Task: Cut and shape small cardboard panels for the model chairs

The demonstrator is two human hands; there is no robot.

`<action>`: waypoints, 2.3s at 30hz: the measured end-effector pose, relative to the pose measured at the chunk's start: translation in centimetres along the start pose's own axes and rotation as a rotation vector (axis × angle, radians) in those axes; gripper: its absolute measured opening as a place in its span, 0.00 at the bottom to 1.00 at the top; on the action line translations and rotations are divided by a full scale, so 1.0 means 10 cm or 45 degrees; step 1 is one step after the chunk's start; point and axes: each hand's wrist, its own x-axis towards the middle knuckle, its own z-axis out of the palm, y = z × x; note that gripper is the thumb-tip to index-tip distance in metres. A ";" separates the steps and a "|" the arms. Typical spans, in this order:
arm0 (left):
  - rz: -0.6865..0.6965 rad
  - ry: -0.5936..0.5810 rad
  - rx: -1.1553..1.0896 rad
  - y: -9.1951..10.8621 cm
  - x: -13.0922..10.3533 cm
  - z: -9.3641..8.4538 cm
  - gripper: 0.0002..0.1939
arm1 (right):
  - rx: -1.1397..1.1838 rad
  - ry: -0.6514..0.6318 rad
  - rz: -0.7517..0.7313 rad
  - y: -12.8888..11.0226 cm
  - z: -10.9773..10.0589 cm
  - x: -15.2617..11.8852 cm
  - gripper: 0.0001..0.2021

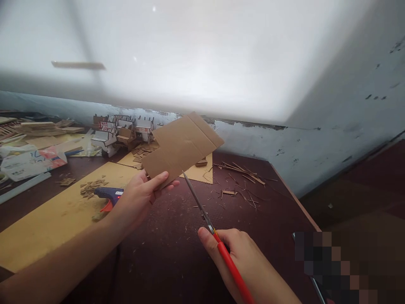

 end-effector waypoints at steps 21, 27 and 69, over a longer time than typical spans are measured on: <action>-0.016 -0.147 -0.040 -0.09 -0.15 0.08 0.28 | 0.083 -0.040 -0.118 -0.11 0.10 -0.05 0.34; 0.013 -0.133 0.005 -0.10 -0.16 0.08 0.27 | 0.172 -0.043 -0.059 0.00 0.14 -0.02 0.32; 0.018 -0.172 0.005 -0.13 -0.14 0.08 0.27 | -0.170 0.115 -0.078 -0.16 0.22 0.03 0.37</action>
